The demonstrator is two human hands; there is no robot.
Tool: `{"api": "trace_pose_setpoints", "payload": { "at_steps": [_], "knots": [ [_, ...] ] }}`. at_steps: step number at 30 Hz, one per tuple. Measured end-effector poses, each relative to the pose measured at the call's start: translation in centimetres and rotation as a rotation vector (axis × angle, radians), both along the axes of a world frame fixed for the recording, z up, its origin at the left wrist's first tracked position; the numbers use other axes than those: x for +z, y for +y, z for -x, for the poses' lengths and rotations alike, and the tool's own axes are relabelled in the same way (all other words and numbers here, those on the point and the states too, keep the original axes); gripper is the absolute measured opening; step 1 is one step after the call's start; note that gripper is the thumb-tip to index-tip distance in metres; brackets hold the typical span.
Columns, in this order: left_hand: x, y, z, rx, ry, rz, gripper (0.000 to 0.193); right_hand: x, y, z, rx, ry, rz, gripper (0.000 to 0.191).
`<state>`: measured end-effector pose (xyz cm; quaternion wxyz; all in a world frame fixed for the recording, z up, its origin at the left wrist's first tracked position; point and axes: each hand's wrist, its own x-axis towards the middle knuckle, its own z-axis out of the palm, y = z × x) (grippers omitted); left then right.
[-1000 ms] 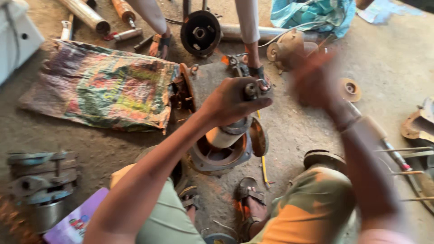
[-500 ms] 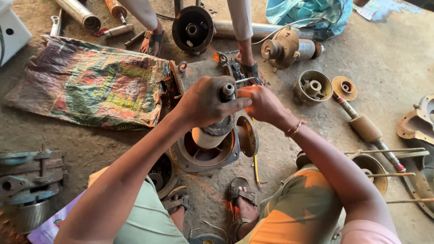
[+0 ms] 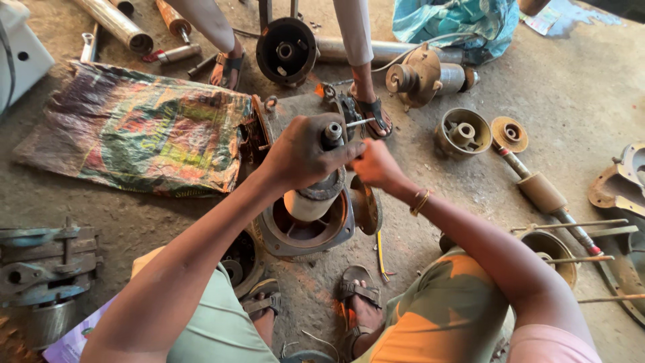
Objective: The person sits on the ground assembling a water pump: they press a cylindrical rotor/shaft assembly into the pump housing, rotate and seat it, then work on the top end fitting components by hand. They repeatedly lift, reposition and press the parts to fit them together.
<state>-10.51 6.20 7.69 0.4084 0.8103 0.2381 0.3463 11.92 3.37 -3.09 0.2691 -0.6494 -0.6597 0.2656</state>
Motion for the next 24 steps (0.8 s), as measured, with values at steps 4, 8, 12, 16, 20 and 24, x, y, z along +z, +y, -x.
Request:
{"api": "trace_pose_setpoints", "payload": {
  "at_steps": [4, 8, 12, 16, 20, 24],
  "knots": [
    [-0.1, 0.0, -0.2, 0.018, 0.038, 0.055, 0.035, 0.7, -1.0, 0.1, 0.006, 0.128, 0.055, 0.020],
    [-1.1, 0.2, -0.4, 0.002, -0.082, -0.030, 0.031, 1.3, -1.4, 0.2, 0.071, 0.102, -0.130, 0.026],
    [-2.2, 0.6, -0.3, -0.006, -0.118, 0.089, 0.026, 0.3, -0.9, 2.0, 0.147, 0.435, -0.011, 0.022],
    [-3.0, 1.3, -0.4, -0.021, -0.166, -0.072, 0.029, -0.4, -0.9, 2.8, 0.041, 0.360, 0.252, 0.025],
    [-3.6, 2.1, -0.9, 0.040, -0.189, -0.178, 0.034, -0.1, -0.9, 1.5, -0.015, 0.533, 0.100, 0.029],
    [-4.1, 2.4, -1.5, 0.036, -0.242, -0.180, 0.041, -0.1, -0.8, 0.7, -0.107, 0.515, 0.031, 0.015]
  ]
}}
